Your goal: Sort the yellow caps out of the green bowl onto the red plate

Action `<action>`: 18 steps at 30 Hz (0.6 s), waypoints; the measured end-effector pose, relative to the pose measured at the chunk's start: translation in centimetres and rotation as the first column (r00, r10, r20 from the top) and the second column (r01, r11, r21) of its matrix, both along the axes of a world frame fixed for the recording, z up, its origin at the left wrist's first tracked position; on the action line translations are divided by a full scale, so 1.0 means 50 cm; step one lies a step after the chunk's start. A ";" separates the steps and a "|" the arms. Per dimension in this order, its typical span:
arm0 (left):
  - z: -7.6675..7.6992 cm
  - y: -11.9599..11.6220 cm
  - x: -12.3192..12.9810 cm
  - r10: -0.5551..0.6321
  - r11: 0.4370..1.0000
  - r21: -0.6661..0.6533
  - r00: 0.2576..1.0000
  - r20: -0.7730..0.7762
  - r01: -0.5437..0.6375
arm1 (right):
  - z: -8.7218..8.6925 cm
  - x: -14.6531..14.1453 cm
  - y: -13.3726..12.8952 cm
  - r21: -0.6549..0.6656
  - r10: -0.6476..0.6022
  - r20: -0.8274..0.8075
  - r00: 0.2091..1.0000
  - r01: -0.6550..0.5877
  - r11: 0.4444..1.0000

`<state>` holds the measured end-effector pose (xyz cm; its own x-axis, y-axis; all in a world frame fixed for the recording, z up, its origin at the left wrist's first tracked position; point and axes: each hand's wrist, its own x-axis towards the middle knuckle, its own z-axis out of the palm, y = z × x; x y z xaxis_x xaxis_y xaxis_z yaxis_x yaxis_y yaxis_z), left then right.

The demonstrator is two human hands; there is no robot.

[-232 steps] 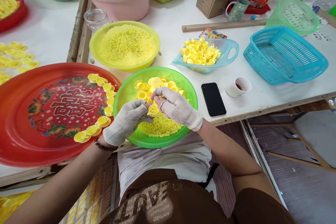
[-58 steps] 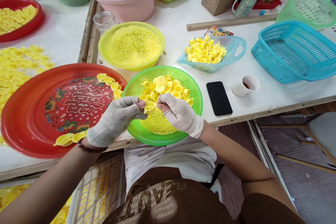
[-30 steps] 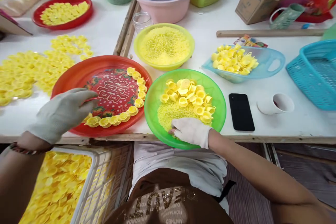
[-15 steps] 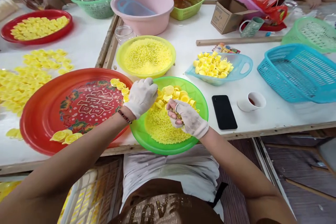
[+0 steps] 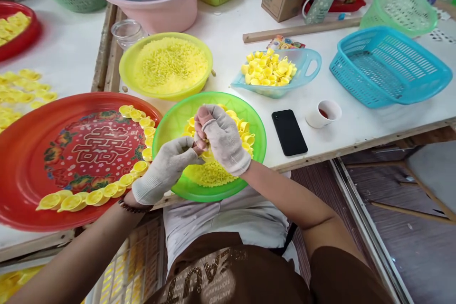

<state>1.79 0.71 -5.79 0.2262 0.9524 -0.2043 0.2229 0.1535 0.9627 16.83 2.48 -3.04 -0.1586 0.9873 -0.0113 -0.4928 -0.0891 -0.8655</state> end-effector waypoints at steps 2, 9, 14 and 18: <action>-0.002 -0.003 0.003 0.000 1.000 -0.027 0.999 0.044 0.001 | -0.008 -0.002 0.000 0.011 -0.007 0.011 1.000 0.007 1.000; 0.016 -0.010 0.001 -0.009 0.999 -0.033 1.000 -0.007 0.008 | -0.014 0.009 0.005 -0.042 0.049 -0.067 0.997 -0.052 0.998; 0.044 -0.014 -0.004 0.014 0.994 -0.107 0.999 0.041 -0.009 | -0.012 0.041 -0.005 0.012 0.016 0.036 0.999 -0.017 1.000; 0.081 -0.014 -0.062 0.090 0.989 -0.128 0.992 0.093 -0.078 | -0.030 0.083 -0.023 0.066 0.154 0.437 0.886 -0.202 0.977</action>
<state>-1.29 0.00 -1.73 0.1713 0.9375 -0.3029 0.1092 0.2874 0.9516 21.00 1.32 -4.53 -0.3354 0.9420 -0.0139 -0.0584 -0.0355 -0.9977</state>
